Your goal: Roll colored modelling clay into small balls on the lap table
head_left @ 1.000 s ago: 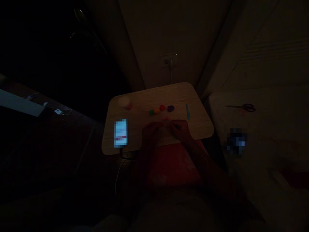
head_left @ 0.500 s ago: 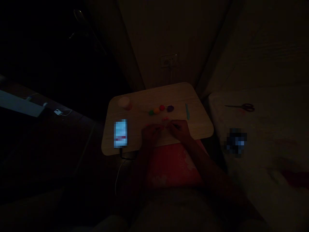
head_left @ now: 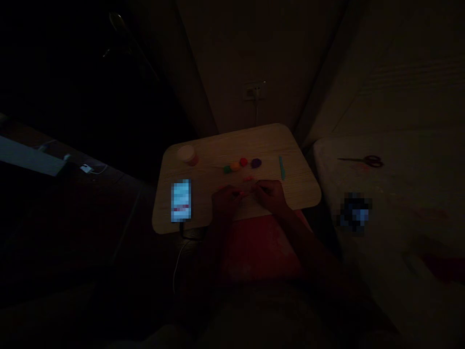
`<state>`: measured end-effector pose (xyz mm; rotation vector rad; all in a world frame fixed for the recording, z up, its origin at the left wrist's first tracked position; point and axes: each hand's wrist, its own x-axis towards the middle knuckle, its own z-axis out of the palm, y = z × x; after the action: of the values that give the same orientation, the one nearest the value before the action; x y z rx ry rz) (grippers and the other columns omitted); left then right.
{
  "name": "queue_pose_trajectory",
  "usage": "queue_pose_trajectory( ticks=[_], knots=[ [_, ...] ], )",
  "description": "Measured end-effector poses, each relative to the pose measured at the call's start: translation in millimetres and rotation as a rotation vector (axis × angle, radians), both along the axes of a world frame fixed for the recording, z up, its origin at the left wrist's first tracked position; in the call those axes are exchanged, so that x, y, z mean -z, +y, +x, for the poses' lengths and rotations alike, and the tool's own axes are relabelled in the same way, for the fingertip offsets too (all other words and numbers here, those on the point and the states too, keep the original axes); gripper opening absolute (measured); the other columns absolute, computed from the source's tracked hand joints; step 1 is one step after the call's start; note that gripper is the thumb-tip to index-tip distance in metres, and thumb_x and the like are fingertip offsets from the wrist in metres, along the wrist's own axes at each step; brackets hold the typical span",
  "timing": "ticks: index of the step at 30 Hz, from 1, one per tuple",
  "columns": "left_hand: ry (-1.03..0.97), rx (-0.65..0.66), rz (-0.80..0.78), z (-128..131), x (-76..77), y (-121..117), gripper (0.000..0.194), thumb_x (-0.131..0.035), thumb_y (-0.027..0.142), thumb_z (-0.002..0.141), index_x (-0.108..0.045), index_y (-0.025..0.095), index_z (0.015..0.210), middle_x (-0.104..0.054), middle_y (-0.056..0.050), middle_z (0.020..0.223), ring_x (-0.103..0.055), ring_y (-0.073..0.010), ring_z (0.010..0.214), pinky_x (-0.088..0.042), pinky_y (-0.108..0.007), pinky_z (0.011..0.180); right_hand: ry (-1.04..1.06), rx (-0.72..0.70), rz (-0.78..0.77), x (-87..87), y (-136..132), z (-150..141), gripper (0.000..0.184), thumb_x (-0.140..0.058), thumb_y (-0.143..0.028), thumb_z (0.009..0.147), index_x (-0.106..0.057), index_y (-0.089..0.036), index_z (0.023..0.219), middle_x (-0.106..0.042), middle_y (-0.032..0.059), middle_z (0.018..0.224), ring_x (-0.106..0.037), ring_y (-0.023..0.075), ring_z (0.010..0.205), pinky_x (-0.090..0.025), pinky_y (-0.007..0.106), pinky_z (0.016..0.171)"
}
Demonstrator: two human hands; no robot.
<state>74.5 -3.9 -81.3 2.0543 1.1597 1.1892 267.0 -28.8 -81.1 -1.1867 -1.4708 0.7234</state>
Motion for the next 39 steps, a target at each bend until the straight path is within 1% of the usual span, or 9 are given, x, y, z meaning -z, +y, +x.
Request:
queue_pose_trajectory(
  ticks=[7,12,14,19,24,27,30,35,39],
  knots=[
    [-0.062,0.021,-0.097,1,4.1,0,0.026,-0.057,0.03,0.101,-0.08,0.02,0.097,-0.082,-0.006,0.093,-0.076,-0.0203,0.084,-0.06,-0.034,0.082,0.016,0.017,0.015,3.2,1,-1,0.033,-0.061,-0.037,0.091,-0.077,-0.018,0.068,-0.072,0.0046,0.064,-0.062,0.0165,0.056,-0.043,0.027,0.054],
    [-0.049,0.061,-0.117,1,0.9,-1,0.028,-0.053,0.03,0.103,-0.08,0.021,0.104,-0.082,-0.006,0.101,-0.077,-0.0209,0.087,-0.061,-0.035,0.082,0.012,0.024,0.005,4.0,1,-1,0.033,-0.06,-0.036,0.091,-0.077,-0.019,0.069,-0.07,0.0035,0.061,-0.059,0.0162,0.054,-0.041,0.026,0.053],
    [-0.05,0.071,-0.135,2,-1.4,-2,0.026,-0.056,0.031,0.101,-0.08,0.021,0.1,-0.082,-0.006,0.095,-0.076,-0.0204,0.083,-0.061,-0.033,0.079,0.008,0.025,0.006,3.8,1,0,0.033,-0.061,-0.036,0.091,-0.076,-0.019,0.067,-0.068,0.003,0.06,-0.058,0.0157,0.053,-0.04,0.026,0.052],
    [-0.071,0.012,-0.198,3,-6.6,-8,0.02,-0.07,0.034,0.092,-0.075,0.019,0.079,-0.077,-0.002,0.071,-0.069,-0.0169,0.063,-0.054,-0.027,0.062,0.024,0.012,-0.007,2.7,1,-1,0.035,-0.06,-0.038,0.092,-0.077,-0.017,0.069,-0.068,0.0035,0.061,-0.058,0.0157,0.054,-0.041,0.027,0.053],
    [-0.018,-0.02,-0.156,1,-8.3,-7,0.035,-0.06,0.034,0.096,-0.064,0.019,0.065,-0.066,0.0,0.06,-0.06,-0.0139,0.058,-0.048,-0.026,0.062,0.031,0.013,-0.002,2.2,1,0,0.033,-0.06,-0.036,0.091,-0.079,-0.017,0.07,-0.071,0.0046,0.062,-0.06,0.0159,0.053,-0.041,0.026,0.053],
    [-0.006,-0.045,-0.132,0,-7.0,-5,0.034,-0.054,0.032,0.099,-0.066,0.018,0.071,-0.065,-0.001,0.063,-0.059,-0.0145,0.06,-0.047,-0.026,0.064,0.022,0.017,0.006,1.8,0,0,0.034,-0.06,-0.036,0.09,-0.079,-0.017,0.069,-0.072,0.0052,0.063,-0.061,0.0166,0.055,-0.042,0.027,0.054],
    [-0.028,-0.028,-0.133,2,-4.5,-2,0.032,-0.051,0.032,0.102,-0.072,0.018,0.082,-0.069,-0.003,0.069,-0.06,-0.0155,0.063,-0.05,-0.027,0.068,0.021,0.021,-0.006,1.5,0,0,0.034,-0.061,-0.037,0.09,-0.079,-0.017,0.069,-0.07,0.0043,0.059,-0.058,0.0163,0.053,-0.04,0.027,0.052],
    [-0.075,-0.005,-0.113,1,1.9,1,0.03,-0.051,0.032,0.102,-0.077,0.018,0.1,-0.078,-0.006,0.09,-0.069,-0.0177,0.079,-0.055,-0.028,0.078,0.032,0.024,0.007,1.9,1,-1,0.032,-0.061,-0.035,0.09,-0.078,-0.018,0.069,-0.073,0.0051,0.064,-0.061,0.0167,0.056,-0.042,0.027,0.054],
    [-0.095,0.05,-0.127,0,3.3,1,0.028,-0.053,0.03,0.102,-0.079,0.02,0.106,-0.081,-0.007,0.099,-0.074,-0.0189,0.086,-0.057,-0.03,0.084,0.045,0.012,-0.005,2.5,1,-1,0.034,-0.061,-0.036,0.091,-0.077,-0.017,0.068,-0.068,0.0035,0.058,-0.056,0.0148,0.05,-0.038,0.026,0.05]
  ],
)
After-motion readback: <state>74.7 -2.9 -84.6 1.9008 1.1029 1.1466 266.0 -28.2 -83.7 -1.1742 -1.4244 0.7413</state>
